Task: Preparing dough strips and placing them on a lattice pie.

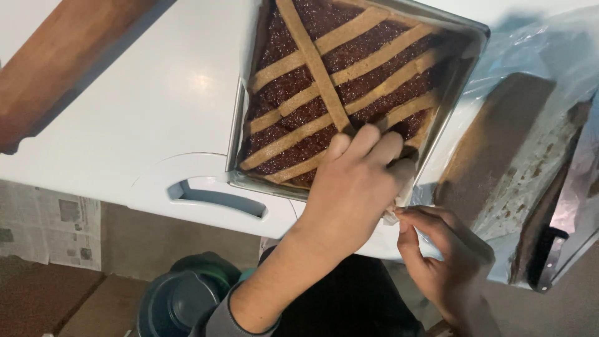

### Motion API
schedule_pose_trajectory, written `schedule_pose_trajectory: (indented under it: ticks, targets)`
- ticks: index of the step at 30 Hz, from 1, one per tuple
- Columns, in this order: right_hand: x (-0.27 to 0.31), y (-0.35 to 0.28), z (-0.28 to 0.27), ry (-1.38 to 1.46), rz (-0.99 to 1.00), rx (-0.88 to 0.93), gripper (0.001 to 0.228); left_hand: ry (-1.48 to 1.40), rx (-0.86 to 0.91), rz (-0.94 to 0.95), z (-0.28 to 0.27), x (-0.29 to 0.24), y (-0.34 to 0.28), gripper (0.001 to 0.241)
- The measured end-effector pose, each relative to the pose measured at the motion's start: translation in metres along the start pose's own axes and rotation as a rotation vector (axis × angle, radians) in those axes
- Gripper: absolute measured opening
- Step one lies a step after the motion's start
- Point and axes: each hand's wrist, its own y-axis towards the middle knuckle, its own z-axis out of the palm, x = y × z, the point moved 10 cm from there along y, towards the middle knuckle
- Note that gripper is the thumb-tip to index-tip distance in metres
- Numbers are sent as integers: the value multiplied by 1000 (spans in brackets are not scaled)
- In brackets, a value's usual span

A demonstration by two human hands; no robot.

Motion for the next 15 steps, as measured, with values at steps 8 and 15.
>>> schedule_pose_trajectory:
  ticks: [8,15]
  targets:
    - [-2,-2,2,8,-3,4,15,127,-24,38,-2,-9,-1,25]
    - [-1,3,-2,-14,78,38,16,24,-45,-6,-30,-12,-14,19]
